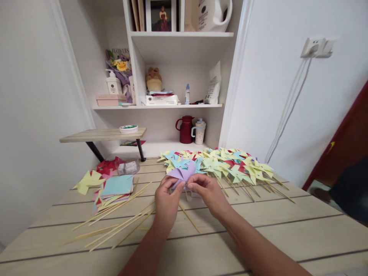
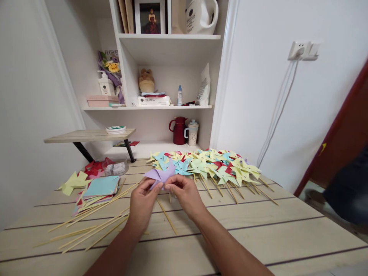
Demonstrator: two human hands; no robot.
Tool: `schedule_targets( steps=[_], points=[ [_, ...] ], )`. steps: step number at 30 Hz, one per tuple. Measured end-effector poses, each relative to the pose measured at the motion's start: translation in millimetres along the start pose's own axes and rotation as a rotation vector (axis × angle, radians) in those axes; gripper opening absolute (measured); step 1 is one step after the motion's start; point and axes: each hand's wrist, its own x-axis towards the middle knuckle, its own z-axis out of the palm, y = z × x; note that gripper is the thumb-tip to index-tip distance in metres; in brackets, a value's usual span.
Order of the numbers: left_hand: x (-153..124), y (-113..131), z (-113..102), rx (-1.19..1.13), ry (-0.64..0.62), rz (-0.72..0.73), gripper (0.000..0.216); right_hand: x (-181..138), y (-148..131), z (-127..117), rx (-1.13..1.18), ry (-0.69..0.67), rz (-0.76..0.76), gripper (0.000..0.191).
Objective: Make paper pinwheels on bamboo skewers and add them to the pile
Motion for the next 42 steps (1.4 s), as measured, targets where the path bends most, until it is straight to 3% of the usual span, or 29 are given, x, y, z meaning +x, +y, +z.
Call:
schedule_targets(
  steps=[20, 27, 29, 31, 35, 42],
  points=[
    [-2, -1, 4, -0.068, 0.043, 0.001, 0.010, -3, 8, 10, 0.103, 0.144, -0.041, 0.025],
    [-2, -1, 5, -0.033, 0.100, 0.044, 0.011, -5, 4, 14, 0.116, 0.191, -0.070, 0.086],
    [-2, -2, 4, -0.008, 0.114, 0.065, 0.010, -4, 5, 14, 0.155, 0.192, -0.052, 0.090],
    [-2, -2, 4, 0.026, 0.124, 0.091, 0.008, -3, 7, 13, 0.167, 0.165, -0.039, 0.074],
    [-2, -2, 3, 0.097, 0.143, 0.145, 0.005, -1, 12, 12, 0.086, 0.111, -0.064, 0.019],
    [-3, -6, 1, 0.137, 0.164, 0.173, 0.005, 2, 18, 12, 0.038, 0.135, -0.111, 0.015]
  ],
)
